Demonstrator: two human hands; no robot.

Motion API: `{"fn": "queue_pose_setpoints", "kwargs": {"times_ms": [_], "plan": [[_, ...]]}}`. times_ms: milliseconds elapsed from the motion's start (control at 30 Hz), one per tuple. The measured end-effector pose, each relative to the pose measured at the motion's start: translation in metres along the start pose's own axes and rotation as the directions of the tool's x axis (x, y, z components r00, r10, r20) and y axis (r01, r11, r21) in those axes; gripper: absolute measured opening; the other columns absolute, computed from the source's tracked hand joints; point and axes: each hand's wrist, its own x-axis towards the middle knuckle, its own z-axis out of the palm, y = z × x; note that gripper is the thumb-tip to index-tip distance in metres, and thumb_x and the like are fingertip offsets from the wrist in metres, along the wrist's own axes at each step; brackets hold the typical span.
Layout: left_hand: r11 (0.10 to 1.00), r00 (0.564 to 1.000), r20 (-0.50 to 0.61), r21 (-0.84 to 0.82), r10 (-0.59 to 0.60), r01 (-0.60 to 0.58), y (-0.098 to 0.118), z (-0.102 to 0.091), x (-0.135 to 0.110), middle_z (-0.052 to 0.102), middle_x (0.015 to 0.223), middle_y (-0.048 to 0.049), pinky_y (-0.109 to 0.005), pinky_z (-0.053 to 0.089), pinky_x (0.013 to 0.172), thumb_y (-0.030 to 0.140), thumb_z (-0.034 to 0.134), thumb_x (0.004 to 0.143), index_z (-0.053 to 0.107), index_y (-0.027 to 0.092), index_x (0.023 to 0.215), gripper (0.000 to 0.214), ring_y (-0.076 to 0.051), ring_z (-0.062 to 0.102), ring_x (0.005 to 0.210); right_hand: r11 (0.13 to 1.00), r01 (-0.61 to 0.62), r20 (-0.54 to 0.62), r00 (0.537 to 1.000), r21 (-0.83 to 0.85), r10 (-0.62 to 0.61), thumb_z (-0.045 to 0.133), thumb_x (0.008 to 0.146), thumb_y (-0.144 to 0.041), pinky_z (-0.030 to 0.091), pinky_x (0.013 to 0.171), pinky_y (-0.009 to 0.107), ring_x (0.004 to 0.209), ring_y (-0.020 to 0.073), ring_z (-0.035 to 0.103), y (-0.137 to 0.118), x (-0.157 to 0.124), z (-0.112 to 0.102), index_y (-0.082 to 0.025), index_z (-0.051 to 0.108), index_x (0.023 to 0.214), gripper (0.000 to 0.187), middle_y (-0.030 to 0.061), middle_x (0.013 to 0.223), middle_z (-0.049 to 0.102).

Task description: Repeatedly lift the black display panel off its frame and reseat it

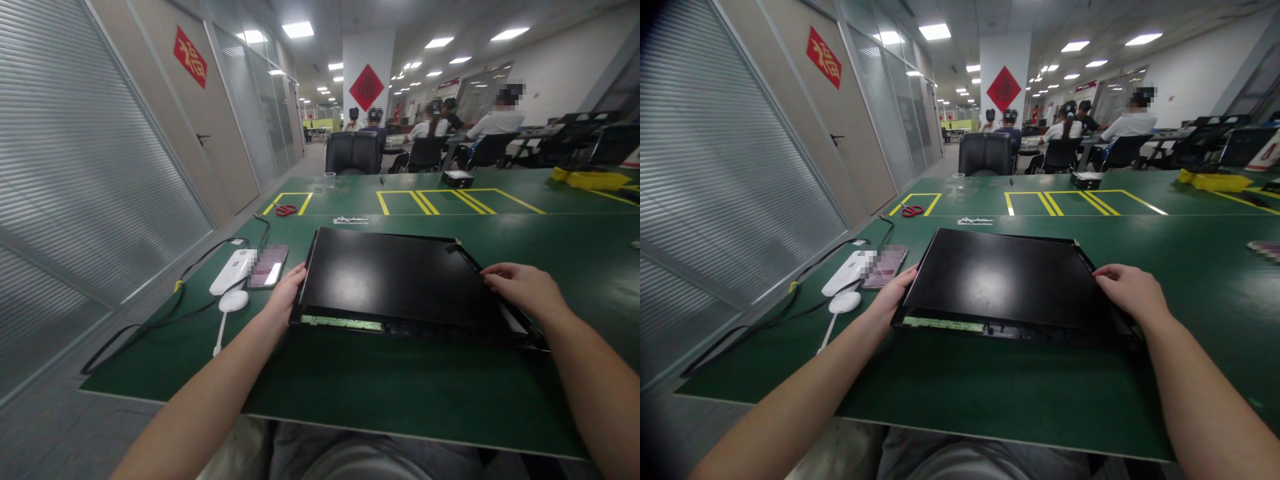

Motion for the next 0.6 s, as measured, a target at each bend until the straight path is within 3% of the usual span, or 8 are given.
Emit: {"fn": "queue_pose_setpoints", "kwargs": {"times_ms": [167,267,433,600], "plan": [[0.998,1.0,-0.022,0.063,0.011,-0.009,0.002,-0.003,-0.003,0.077,0.086,-0.003,-0.024,0.053,0.052,0.017,0.074,0.081,0.035,0.028,0.154,0.084,-0.014,0.067,0.051,0.998,-0.065,0.075,0.995,0.025,0.063,0.054,0.081,-0.04,0.044,0.07,0.035,0.087,0.0244,0.065,-0.013,-0.008,-0.009,-0.028,0.078,0.097,0.031,0.0048,0.091,0.075],[0.995,0.999,0.034,0.094,0.012,-0.015,0.003,-0.004,-0.003,0.076,0.083,-0.0009,-0.023,0.052,0.049,0.019,0.081,0.074,0.036,0.031,0.153,0.092,-0.013,0.064,0.046,0.998,-0.047,0.07,0.997,0.036,0.044,0.054,0.081,-0.04,0.044,0.071,0.036,0.087,0.0258,0.066,-0.01,-0.006,-0.007,-0.027,0.078,0.097,0.032,0.0061,0.091,0.075],[0.995,0.993,0.117,0.098,0.02,-0.032,0.004,-0.003,-0.006,0.078,0.087,-0.0057,-0.025,0.057,0.058,0.026,0.084,0.073,0.059,0.019,0.136,0.068,-0.019,0.074,0.068,0.996,-0.03,0.06,0.998,0.087,0.025,0.055,0.077,-0.04,0.046,0.069,0.038,0.085,0.0284,0.067,-0.004,-0.001,-0.003,-0.028,0.078,0.093,0.031,0.0052,0.085,0.075],[0.989,0.979,0.19,0.112,0.073,-0.096,0.006,-0.001,-0.011,0.079,0.092,-0.0063,-0.026,0.058,0.062,0.019,0.079,0.072,0.072,0.018,0.117,0.046,-0.022,0.075,0.078,0.993,-0.001,0.023,1.0,0.115,-0.002,0.057,0.074,-0.039,0.047,0.064,0.039,0.078,0.0289,0.068,-0.003,-0.001,0.0,-0.028,0.077,0.086,0.026,0.0058,0.078,0.074]]}}
